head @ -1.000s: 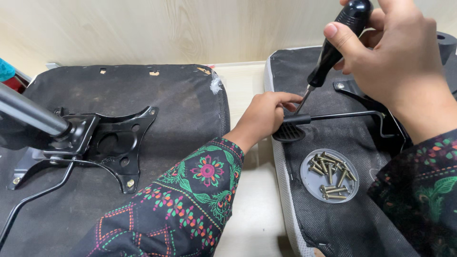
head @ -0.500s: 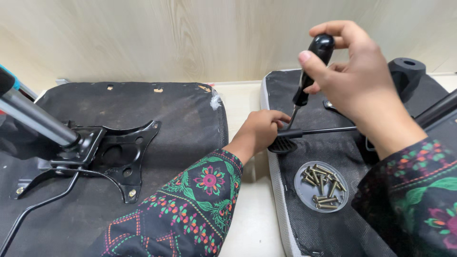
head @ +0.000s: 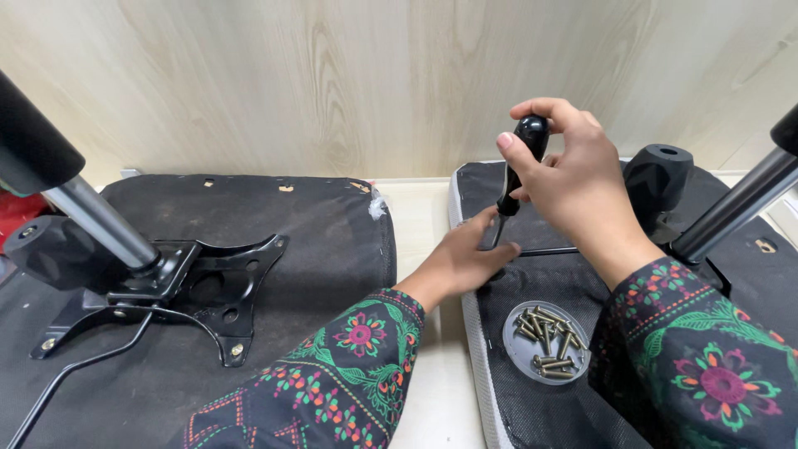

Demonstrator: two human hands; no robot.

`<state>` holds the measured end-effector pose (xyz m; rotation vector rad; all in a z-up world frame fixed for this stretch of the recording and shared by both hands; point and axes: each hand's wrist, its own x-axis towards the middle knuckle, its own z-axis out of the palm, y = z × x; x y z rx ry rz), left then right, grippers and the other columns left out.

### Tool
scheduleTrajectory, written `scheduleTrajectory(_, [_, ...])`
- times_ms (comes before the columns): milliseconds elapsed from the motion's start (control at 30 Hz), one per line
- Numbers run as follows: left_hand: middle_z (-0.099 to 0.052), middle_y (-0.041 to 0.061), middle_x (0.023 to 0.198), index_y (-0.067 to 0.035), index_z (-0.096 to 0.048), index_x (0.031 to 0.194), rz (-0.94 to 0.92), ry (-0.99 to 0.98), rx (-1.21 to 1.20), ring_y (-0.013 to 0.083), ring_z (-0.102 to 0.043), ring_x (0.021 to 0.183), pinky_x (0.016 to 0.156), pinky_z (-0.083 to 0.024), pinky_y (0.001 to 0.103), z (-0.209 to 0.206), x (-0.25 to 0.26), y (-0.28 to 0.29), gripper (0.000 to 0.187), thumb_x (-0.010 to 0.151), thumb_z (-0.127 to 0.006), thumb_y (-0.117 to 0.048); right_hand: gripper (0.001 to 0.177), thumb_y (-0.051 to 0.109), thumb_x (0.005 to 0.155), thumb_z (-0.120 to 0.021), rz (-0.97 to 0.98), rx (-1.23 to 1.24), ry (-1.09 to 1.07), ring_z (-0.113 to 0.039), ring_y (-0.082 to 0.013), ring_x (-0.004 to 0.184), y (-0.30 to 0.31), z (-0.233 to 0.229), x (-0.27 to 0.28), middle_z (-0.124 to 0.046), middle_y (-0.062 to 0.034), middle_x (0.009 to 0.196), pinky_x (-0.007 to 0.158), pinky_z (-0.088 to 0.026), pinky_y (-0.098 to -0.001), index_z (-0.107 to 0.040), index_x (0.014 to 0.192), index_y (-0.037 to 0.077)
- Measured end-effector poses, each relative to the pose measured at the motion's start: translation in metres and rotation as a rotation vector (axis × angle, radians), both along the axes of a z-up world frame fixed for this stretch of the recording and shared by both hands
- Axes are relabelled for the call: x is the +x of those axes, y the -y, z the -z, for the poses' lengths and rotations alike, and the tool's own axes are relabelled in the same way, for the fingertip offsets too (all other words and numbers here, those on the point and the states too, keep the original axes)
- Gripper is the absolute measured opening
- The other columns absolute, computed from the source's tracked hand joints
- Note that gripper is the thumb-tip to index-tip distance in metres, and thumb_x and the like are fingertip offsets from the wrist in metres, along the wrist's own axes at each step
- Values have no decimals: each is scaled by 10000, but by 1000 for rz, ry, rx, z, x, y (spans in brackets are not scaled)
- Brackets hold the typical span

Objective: The person uses a screwdriver to tighten screws into the underside of an office chair seat, securing the seat to its metal frame. The person repeatedly turns the screwdriver to fasten multiple screws while holding the seat steady.

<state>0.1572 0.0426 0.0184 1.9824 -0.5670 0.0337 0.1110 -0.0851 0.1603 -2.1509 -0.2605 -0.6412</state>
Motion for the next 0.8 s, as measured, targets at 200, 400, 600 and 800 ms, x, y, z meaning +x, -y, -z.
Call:
scheduleTrajectory(200, [-676,174,1224,-81,-449,1463,37,-30,55,298,-687,1100,929,-514,363,-11,2,11,751,805,-739,-299,292,132,946,-683,-27,60,-78,-729,-119,652,24,-1,19,-669,-82,1074,528,-601,-275,-677,1238,119])
scheduleTrajectory(400, [-768,144,905,-59,-661,1196,-145,-45,-2,287,-755,837,786,-562,366,-14,7,29,396,881,-683,-298,271,132,978,-646,-164,133,-29,-691,-78,624,24,6,24,-659,-67,1095,540,-602,-227,-637,1249,123])
scheduleTrajectory(600, [-741,183,954,-117,-656,1252,-216,-37,-16,354,-724,884,801,-538,430,-15,-8,28,324,965,-537,-208,178,156,991,-756,-62,68,95,-587,-132,522,3,14,6,-535,-112,1105,446,-489,-252,-722,1146,75])
scheduleTrajectory(800, [-733,212,969,-30,-686,1037,-283,-31,110,382,-700,960,867,-530,449,-12,-8,29,235,1014,-516,-191,345,150,961,-689,-83,78,82,-668,-60,589,-4,9,8,-606,-8,1097,477,-506,-206,-629,1298,110])
